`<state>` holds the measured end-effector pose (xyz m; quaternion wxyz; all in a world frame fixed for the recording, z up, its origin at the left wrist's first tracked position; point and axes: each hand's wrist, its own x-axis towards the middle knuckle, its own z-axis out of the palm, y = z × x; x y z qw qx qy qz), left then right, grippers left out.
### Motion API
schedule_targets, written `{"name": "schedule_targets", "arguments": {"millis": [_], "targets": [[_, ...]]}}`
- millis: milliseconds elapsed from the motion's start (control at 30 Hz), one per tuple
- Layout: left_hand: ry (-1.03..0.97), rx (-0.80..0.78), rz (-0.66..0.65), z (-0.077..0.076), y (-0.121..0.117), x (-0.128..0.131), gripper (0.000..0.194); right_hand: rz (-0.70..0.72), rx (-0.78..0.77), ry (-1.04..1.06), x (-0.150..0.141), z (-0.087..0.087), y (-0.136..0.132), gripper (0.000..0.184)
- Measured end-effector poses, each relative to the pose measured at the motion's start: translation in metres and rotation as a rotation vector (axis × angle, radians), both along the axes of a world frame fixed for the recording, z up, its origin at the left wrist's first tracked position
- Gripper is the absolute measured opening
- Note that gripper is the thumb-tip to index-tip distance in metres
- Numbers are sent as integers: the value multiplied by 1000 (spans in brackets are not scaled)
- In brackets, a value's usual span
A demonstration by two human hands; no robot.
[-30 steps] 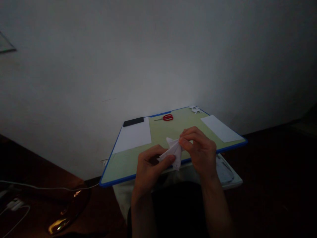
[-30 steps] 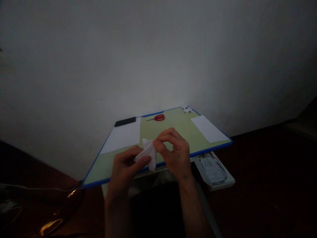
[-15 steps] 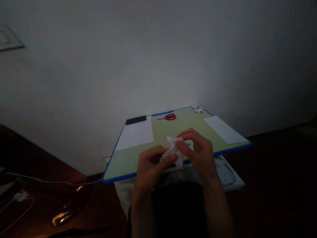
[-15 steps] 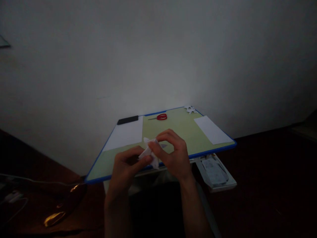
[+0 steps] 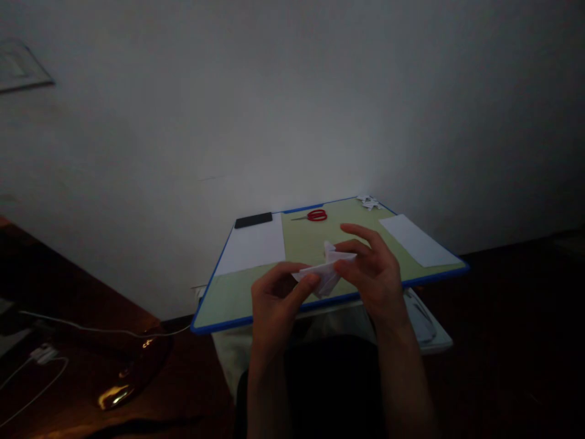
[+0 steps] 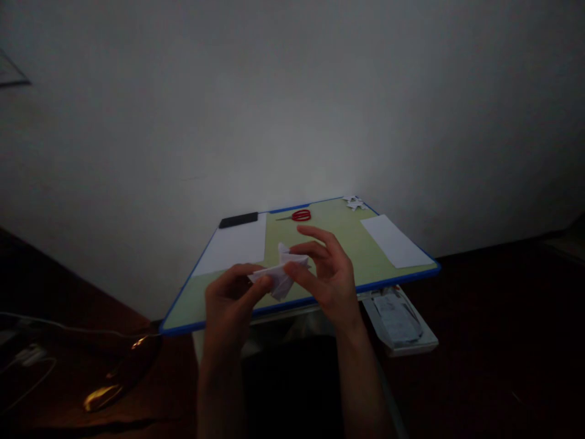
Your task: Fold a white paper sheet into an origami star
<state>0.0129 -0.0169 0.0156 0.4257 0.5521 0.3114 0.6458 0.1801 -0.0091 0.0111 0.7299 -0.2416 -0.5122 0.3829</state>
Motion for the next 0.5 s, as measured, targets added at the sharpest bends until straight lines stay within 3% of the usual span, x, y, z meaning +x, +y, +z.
{"name": "schedule_targets", "arguments": {"millis": [167, 500], "targets": [[57, 69, 24, 2, -2, -1, 9, -61, 18, -1, -1, 0, -2, 16], [216, 187, 239, 8, -8, 10, 24, -205, 22, -13, -4, 3, -2, 14]]}}
